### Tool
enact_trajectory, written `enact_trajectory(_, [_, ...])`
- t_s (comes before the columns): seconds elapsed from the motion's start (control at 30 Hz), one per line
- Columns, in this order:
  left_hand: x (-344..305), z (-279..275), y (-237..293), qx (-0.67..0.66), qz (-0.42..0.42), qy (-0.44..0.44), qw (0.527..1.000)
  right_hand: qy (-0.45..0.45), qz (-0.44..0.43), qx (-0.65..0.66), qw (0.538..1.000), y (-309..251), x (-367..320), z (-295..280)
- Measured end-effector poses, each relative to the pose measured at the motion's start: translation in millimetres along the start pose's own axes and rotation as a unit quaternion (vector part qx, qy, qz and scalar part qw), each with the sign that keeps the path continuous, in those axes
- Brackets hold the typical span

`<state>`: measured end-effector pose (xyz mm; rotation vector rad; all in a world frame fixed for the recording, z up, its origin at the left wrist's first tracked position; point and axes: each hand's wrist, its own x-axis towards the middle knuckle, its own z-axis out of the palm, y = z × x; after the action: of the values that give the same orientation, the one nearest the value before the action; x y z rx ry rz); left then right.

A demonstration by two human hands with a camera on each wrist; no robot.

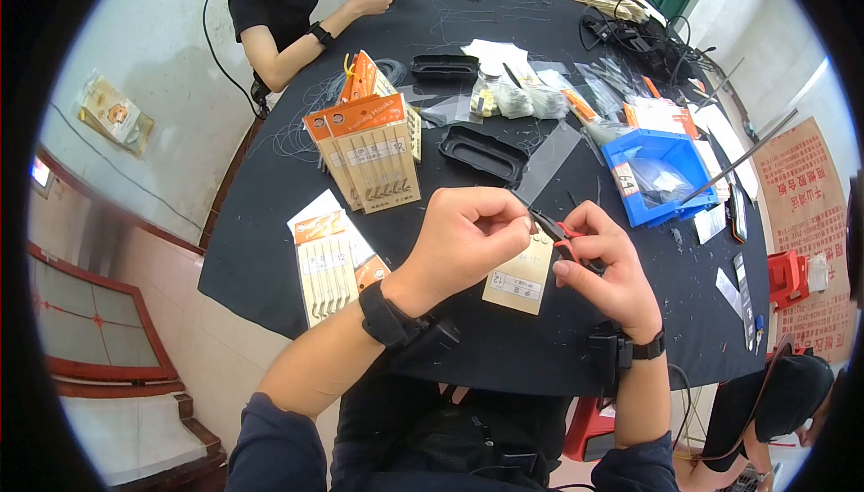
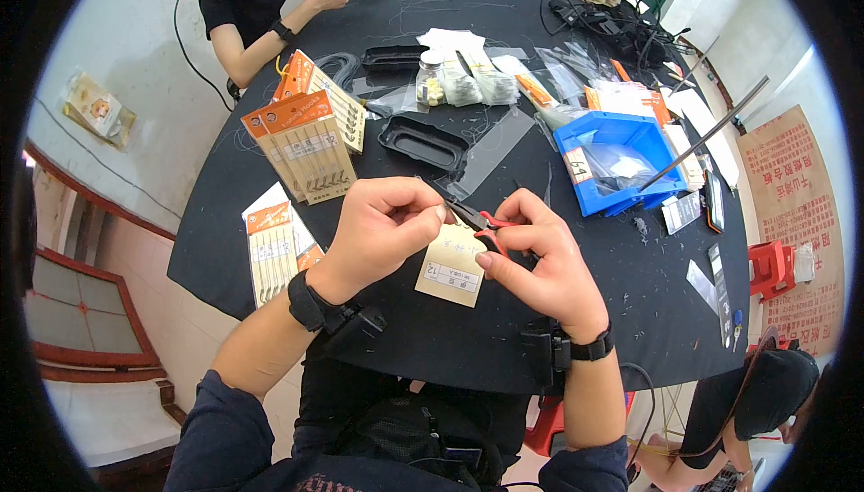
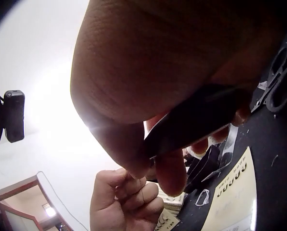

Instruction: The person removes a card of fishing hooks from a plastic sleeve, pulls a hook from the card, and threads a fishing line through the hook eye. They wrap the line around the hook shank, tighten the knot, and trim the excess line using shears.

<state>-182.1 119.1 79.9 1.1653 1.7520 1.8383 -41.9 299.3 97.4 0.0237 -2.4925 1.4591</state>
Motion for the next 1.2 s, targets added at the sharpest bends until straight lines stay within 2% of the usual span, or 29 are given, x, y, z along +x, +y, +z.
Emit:
enact_trajectory(0.2, [-0.4,0.5,-2.3,-0.012,-0.001,0.004,1.0,-0.006,0.018,0.025,1.0,4.3,-1.4,0.9])
enact_trajectory(0.43, [0.4,0.3,-5.4,-0.008,-0.006,0.0,1.0,-0.029,0.0,0.02,0.999,0.9,0.2,-1.3])
enact_trajectory(0.5, [1.1,0.2,-8.6,-0.007,-0.01,-0.002,1.0,-0.031,0.007,0.024,0.999,-2.1,0.1,0.6])
enact_trajectory(0.57, [2.9,1.8,-14.2,-0.029,-0.035,0.001,0.999,-0.04,0.051,0.084,0.994,-1.6,-1.1,3.4])
enact_trajectory(0.7, [4.0,2.9,-20.9,-0.126,-0.074,-0.021,0.989,-0.065,0.14,0.184,0.971,-2.0,-4.3,1.2])
enact_trajectory(0.8, [3.6,2.6,-21.8,-0.143,-0.08,-0.038,0.986,-0.071,0.169,0.241,0.953,-0.9,-7.5,0.2])
enact_trajectory(1.1, [4.5,4.7,-30.7,-0.21,-0.086,-0.069,0.972,-0.131,0.192,0.365,0.902,4.1,-5.9,-6.9])
enact_trajectory(1.2, [4.1,6.1,-33.3,-0.213,-0.088,-0.066,0.971,-0.138,0.22,0.427,0.866,6.6,-6.3,-6.1])
